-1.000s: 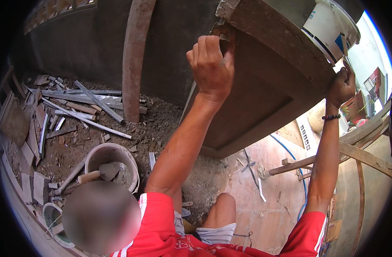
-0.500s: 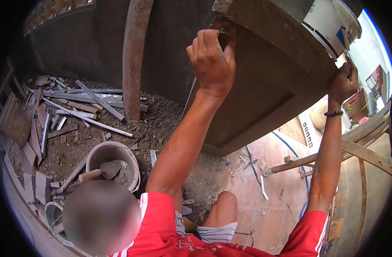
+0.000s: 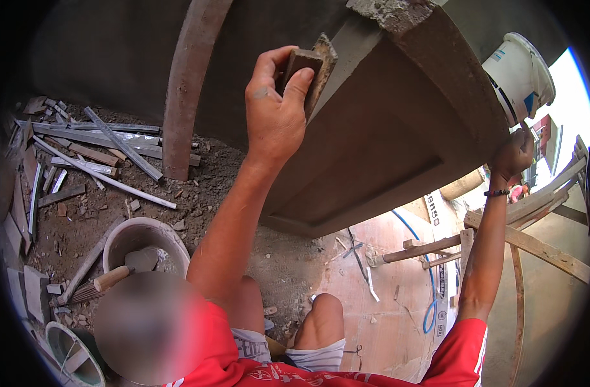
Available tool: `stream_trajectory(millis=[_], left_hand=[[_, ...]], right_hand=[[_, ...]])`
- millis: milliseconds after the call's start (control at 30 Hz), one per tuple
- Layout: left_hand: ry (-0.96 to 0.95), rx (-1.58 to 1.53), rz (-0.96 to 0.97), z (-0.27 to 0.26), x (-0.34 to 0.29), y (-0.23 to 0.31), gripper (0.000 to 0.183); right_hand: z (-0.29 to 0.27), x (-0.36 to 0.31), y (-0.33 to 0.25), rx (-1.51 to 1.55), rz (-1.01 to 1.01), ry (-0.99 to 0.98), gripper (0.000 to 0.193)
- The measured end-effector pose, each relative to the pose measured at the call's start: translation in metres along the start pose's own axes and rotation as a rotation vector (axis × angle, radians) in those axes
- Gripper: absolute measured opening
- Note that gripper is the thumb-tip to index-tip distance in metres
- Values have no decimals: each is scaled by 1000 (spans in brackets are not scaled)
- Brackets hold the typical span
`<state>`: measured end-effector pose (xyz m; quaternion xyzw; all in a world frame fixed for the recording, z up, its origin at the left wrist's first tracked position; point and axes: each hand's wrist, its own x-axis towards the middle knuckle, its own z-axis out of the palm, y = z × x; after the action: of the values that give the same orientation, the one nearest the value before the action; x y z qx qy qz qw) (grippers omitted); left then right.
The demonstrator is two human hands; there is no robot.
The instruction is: The person applies and smooths wet plaster onto a vertical wall using a trowel and a float. They repeatedly scoop plaster from a bucket, spread it on the wall, and smooth the surface to create an even finish.
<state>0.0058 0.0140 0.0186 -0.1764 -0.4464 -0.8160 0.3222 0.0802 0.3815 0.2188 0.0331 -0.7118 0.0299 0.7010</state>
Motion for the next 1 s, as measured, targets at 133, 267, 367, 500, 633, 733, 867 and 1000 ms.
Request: stream_trajectory(millis=[133, 267, 367, 500, 633, 733, 867, 1000], left_hand=[[-141, -71, -47, 19, 27, -1, 25], [-146, -97, -6, 34, 34, -10, 27], [-193, 21, 25, 44, 31, -17, 29], [-187, 152, -134, 31, 52, -64, 26], [-131, 53, -276, 16, 49, -69, 26], [-158, -132, -172, 20, 41, -35, 26], [-228, 63, 20, 32, 47, -43, 26], [-157, 232, -243, 21, 58, -91, 26]], right_hand=[[-5, 7, 20, -20, 0, -24, 33], [-6, 11, 26, -51, 36, -75, 40], [-4, 4, 6, -52, 78, -70, 44], [-3, 7, 10, -32, 77, -100, 44], [-12, 12, 32, 42, 105, -131, 41], [-20, 18, 51, 38, 90, -172, 38], [-6, 9, 33, 116, 114, -132, 36], [-7, 12, 28, 68, 81, -136, 35]])
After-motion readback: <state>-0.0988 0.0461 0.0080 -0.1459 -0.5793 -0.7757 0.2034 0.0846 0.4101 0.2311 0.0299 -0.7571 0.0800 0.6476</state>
